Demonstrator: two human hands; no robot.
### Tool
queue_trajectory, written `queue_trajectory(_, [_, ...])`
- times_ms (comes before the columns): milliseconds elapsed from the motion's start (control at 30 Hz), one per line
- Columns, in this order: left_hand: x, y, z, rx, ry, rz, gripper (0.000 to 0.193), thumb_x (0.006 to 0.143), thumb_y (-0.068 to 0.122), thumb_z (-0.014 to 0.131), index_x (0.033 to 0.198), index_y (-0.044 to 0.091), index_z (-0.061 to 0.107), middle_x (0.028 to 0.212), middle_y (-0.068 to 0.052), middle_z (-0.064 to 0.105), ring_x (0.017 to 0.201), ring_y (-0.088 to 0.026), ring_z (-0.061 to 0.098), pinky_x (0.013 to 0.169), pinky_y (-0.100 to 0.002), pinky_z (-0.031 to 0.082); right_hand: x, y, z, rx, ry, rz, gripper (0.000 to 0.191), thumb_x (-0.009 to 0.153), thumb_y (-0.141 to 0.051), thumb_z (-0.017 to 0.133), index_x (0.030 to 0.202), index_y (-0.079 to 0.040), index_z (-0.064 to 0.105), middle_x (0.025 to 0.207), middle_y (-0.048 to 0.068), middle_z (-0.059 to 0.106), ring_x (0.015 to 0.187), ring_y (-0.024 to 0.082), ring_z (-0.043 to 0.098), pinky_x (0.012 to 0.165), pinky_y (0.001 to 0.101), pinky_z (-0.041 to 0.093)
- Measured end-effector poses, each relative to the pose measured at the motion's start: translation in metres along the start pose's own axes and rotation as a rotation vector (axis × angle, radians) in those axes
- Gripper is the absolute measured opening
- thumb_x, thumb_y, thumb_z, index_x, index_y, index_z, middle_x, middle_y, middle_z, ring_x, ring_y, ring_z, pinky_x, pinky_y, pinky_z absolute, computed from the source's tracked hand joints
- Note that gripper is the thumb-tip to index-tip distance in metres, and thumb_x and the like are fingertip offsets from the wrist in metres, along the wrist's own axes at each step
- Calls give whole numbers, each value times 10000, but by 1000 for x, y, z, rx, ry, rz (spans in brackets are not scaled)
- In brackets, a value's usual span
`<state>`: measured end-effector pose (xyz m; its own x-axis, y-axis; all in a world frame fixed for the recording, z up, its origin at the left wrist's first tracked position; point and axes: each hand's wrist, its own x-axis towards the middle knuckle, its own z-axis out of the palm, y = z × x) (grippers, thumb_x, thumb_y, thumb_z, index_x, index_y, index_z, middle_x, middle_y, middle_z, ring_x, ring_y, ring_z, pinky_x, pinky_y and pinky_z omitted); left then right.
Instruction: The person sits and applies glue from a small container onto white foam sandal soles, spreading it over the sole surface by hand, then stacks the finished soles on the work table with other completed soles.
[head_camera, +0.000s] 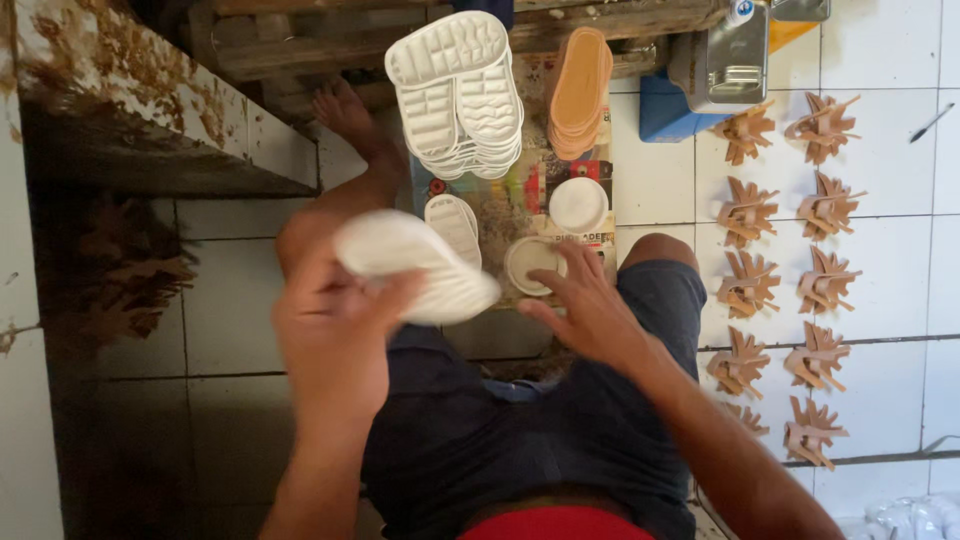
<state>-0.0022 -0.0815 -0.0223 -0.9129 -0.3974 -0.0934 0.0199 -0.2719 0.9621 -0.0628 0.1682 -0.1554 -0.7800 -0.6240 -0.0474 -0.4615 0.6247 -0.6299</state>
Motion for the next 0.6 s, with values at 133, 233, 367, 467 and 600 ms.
queue_trajectory(133, [-7, -19, -9, -361, 47, -236, 309, 982, -7, 656, 1283, -2, 588, 1129, -170, 717, 961, -261, 728, 847, -405, 619, 26, 12, 7, -355, 30, -128, 519, 824, -427, 763, 1235, -120, 679, 1481, 278, 422, 1393, 473, 363, 1103, 607, 300])
queue_trajectory(233, [-19, -33, -3, -339, -10, -410, 401, 964, 88, 572, 1344, 45, 452, 1083, -191, 728, 882, -303, 770, 755, -451, 658, 17, 19, 5, -330, 78, -203, 479, 847, -372, 757, 1239, -99, 722, 1505, 255, 446, 1424, 452, 374, 1152, 595, 295])
queue_trajectory(367, [-36, -39, 5, -222, -230, -421, 536, 960, 64, 550, 1461, 44, 360, 1172, -194, 710, 987, -282, 759, 868, -411, 631, -6, 17, -9, -293, 76, -190, 275, 845, -344, 771, 1011, -126, 781, 1401, 188, 551, 1390, 431, 443, 1173, 603, 287])
queue_trajectory(467, [-46, -34, 9, 70, -356, -325, 551, 968, 63, 570, 1496, 26, 418, 1234, -148, 716, 1077, -193, 710, 916, -343, 583, -30, 3, -23, 83, 240, -190, 353, 1028, -409, 660, 1087, -67, 724, 1399, 169, 624, 1411, 423, 531, 1222, 508, 390])
queue_trajectory(600, [-53, -23, 16, 209, -486, -310, 529, 967, 79, 600, 1478, 8, 482, 1268, -94, 710, 1128, -113, 659, 947, -283, 540, -49, -24, -38, -19, 586, -471, 695, 1024, -669, 448, 1166, -49, 727, 1370, 261, 578, 1339, 472, 509, 1178, 545, 366])
